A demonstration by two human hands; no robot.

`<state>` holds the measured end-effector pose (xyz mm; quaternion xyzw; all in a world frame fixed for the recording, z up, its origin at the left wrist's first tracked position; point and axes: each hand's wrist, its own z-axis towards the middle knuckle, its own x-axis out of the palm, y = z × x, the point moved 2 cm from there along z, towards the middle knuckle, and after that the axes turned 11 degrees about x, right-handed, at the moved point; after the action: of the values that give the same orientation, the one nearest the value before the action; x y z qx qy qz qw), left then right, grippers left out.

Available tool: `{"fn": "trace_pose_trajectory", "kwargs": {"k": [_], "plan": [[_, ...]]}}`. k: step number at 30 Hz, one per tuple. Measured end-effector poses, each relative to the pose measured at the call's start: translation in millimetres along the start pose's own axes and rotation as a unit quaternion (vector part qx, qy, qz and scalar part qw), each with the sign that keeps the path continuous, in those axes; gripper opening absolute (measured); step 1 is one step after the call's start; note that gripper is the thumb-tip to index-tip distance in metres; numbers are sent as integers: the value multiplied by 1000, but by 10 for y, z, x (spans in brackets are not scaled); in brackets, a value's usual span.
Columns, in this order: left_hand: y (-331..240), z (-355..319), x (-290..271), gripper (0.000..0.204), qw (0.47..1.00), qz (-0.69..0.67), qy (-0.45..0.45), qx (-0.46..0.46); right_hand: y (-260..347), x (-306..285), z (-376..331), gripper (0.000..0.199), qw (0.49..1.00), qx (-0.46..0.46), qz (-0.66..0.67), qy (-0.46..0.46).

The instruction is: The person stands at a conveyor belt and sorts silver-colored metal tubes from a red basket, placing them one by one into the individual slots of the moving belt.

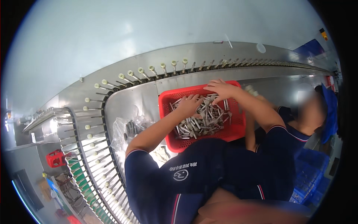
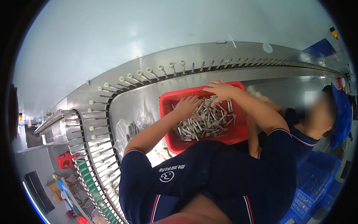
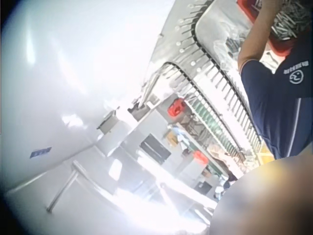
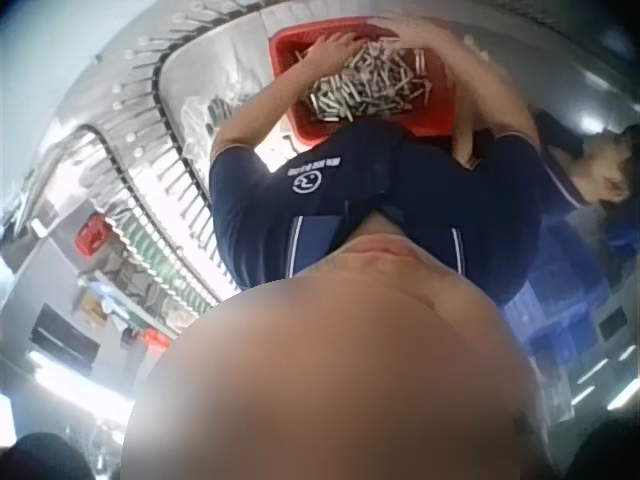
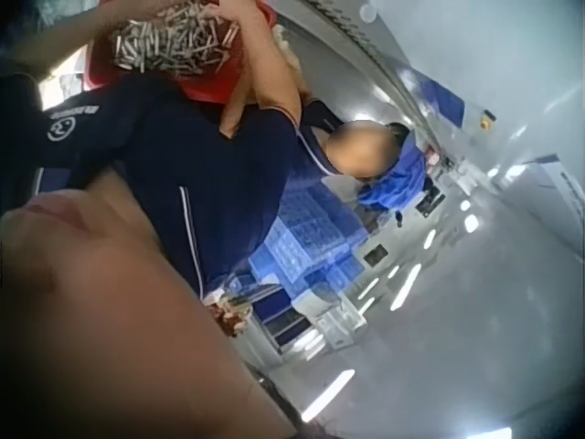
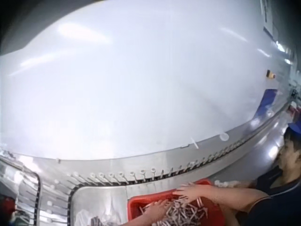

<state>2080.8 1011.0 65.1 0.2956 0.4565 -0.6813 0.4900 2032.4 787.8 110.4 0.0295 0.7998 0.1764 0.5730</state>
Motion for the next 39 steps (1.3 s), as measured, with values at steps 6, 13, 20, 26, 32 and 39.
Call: {"fn": "trace_pose_trajectory", "kwargs": {"k": [6,13,20,26,32,39], "plan": [[1082,-248,-1009,38,965,185,-168,-83,422,-237,1108,63,953,41,-52,-295],[1977,-14,-821,31,978,179,66,-90,284,-322,1942,36,977,108,2,-186],[1436,294,-1497,32,977,-96,46,-182,384,-749,1114,26,960,74,259,-71],[846,-380,-606,52,987,47,114,-99,284,236,680,86,992,65,99,47],[1864,-388,-1414,57,956,248,-110,-112,655,-392,1890,51,959,-20,67,-275],[2377,-74,-1093,33,995,39,76,-51,288,-453,2466,37,989,32,84,-118]]}}
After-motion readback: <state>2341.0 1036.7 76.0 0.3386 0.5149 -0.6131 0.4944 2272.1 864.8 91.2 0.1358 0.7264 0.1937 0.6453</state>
